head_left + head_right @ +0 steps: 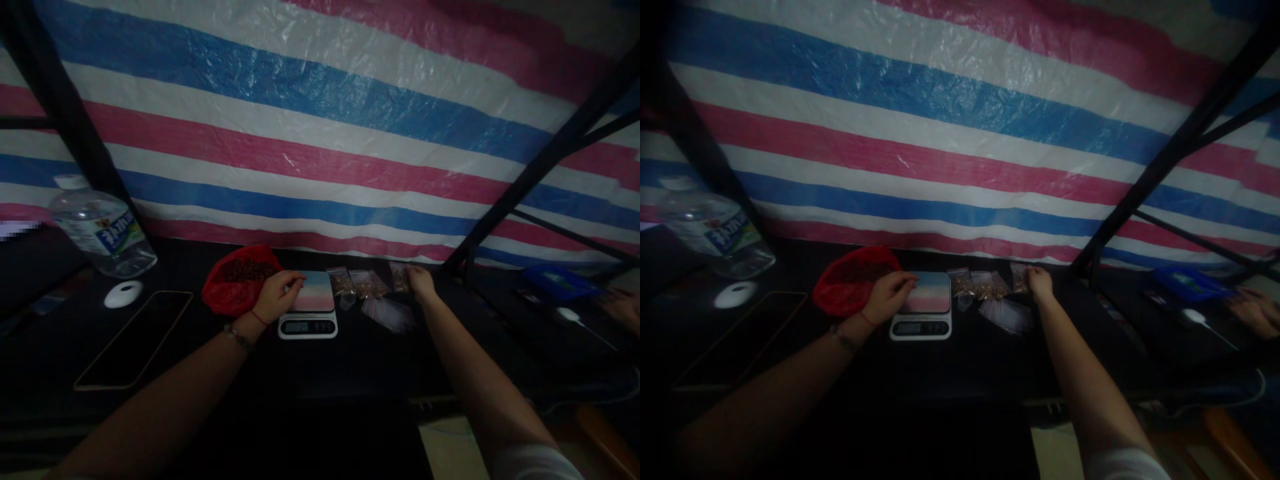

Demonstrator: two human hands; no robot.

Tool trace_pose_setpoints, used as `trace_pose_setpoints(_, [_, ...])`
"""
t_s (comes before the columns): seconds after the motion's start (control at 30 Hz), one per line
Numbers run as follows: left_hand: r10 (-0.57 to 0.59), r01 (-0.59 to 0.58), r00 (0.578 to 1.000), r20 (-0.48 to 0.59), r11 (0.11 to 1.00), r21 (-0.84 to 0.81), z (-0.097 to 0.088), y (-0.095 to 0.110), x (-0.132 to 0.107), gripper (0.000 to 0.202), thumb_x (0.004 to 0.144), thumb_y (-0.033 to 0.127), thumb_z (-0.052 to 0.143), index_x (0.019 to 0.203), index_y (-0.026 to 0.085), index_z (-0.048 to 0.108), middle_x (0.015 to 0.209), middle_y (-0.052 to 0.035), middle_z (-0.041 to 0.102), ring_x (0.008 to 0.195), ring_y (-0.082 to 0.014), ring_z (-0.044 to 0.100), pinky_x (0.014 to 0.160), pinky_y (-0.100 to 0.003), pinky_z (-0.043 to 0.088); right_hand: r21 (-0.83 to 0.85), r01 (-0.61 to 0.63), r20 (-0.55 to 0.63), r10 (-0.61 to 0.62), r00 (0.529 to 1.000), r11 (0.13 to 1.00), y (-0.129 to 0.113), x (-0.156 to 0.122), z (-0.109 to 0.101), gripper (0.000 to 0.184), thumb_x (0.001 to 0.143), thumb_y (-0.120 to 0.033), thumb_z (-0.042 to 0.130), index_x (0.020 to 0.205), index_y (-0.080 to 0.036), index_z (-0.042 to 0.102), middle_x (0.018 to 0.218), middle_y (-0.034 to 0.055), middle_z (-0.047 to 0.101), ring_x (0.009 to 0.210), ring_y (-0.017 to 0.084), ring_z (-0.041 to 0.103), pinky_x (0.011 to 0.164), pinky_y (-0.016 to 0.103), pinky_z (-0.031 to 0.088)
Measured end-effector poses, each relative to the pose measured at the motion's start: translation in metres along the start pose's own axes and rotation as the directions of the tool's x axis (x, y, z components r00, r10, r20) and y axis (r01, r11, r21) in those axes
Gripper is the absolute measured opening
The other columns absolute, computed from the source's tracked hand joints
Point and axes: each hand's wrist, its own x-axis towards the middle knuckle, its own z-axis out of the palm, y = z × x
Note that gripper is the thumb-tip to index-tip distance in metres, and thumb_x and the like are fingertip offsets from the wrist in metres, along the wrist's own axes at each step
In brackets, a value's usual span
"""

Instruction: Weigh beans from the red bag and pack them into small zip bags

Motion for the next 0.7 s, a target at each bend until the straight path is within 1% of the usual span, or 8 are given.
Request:
trace_pose_setpoints(0.13, [-0.01,0.009,1.0,0.01,1.0,0.027,0.0,-0.002,0.0,0.021,0.086,0.026,0.051,0.09,0.017,0.069,0.083,-0.0053,0.071,0.078,-0.0174,0.065,0.072,-0.029,0.052,-0.13,0.036,0.072,-0.027,0.997,0.991,0.0,-0.017,-0.007,0.025,0.073,-0.033,0.059,0.084,-0.013,0.069,0.087,0.013,0.069,0.088,0.025,0.064,0.083,0.035,0.047])
trace_pose_setpoints(0.2, [-0.007,0.007,1.0,0.001,0.999,0.036,0.0,-0.003,0.0,0.021,0.086,0.026,0.051,0.091,0.017,0.069,0.085,-0.0055,0.071,0.078,-0.0172,0.065,0.073,-0.029,0.052,-0.185,0.134,0.268,-0.081,0.96,0.974,-0.004,-0.032,-0.013,0.03,0.078,-0.04,0.056,0.087,-0.015,0.071,0.089,0.0114,0.07,0.087,0.025,0.065,0.083,0.035,0.048])
trace_pose_setpoints(0.23, [-0.003,0.004,1.0,-0.007,0.999,0.038,0.0,-0.003,0.0,0.022,0.086,0.026,0.051,0.091,0.017,0.069,0.085,-0.0056,0.072,0.078,-0.0171,0.066,0.074,-0.029,0.052,-0.189,0.211,0.415,-0.116,0.902,0.959,-0.006,-0.039,-0.016,0.033,0.08,-0.044,0.056,0.09,-0.016,0.071,0.09,0.0107,0.071,0.087,0.025,0.065,0.082,0.036,0.049])
trace_pose_setpoints(0.3, [0.002,-0.002,1.0,-0.01,0.999,0.037,0.0,-0.004,0.0,0.022,0.086,0.026,0.051,0.091,0.016,0.07,0.085,-0.0056,0.072,0.078,-0.0169,0.066,0.074,-0.029,0.052,-0.145,0.365,0.661,-0.184,0.727,0.92,-0.005,-0.053,-0.022,0.042,0.078,-0.051,0.06,0.101,-0.018,0.071,0.102,0.0106,0.07,0.095,0.027,0.065,0.087,0.038,0.048])
trace_pose_setpoints(0.33, [0.003,-0.003,1.0,-0.008,0.999,0.035,0.0,-0.005,0.0,0.022,0.086,0.027,0.051,0.091,0.016,0.07,0.084,-0.0056,0.072,0.078,-0.0169,0.066,0.074,-0.029,0.053,-0.12,0.421,0.724,-0.211,0.657,0.899,-0.003,-0.058,-0.023,0.048,0.075,-0.052,0.064,0.108,-0.018,0.069,0.11,0.0115,0.068,0.101,0.028,0.063,0.092,0.039,0.047])
trace_pose_setpoints(0.37, [0.004,-0.004,1.0,-0.006,0.999,0.034,0.0,-0.005,0.0,0.022,0.086,0.027,0.051,0.091,0.016,0.07,0.084,-0.0056,0.072,0.078,-0.0168,0.066,0.073,-0.029,0.053,-0.116,0.465,0.752,-0.228,0.618,0.878,-0.001,-0.062,-0.023,0.055,0.072,-0.053,0.068,0.114,-0.017,0.067,0.117,0.013,0.065,0.108,0.03,0.06,0.096,0.041,0.044])
trace_pose_setpoints(0.5, [0.002,-0.003,1.0,0.023,0.999,0.041,0.001,-0.003,-0.001,0.021,0.085,0.026,0.051,0.09,0.017,0.07,0.085,-0.0052,0.072,0.076,-0.0166,0.066,0.071,-0.028,0.053,-0.215,0.54,0.746,-0.219,0.628,0.814,0.009,-0.062,-0.015,0.072,0.066,-0.053,0.072,0.124,-0.013,0.06,0.129,0.0178,0.056,0.122,0.035,0.05,0.105,0.047,0.036])
trace_pose_setpoints(0.7, [0.003,-0.003,1.0,0.02,0.999,0.036,0.001,-0.004,-0.002,0.02,0.083,0.023,0.052,0.09,0.017,0.07,0.083,-0.0048,0.072,0.073,-0.0161,0.066,0.066,-0.027,0.052,-0.293,0.502,0.778,-0.102,0.619,0.814,0.006,-0.05,-0.007,0.074,0.062,-0.046,0.075,0.125,-0.013,0.058,0.127,0.0169,0.056,0.119,0.033,0.052,0.102,0.043,0.04])
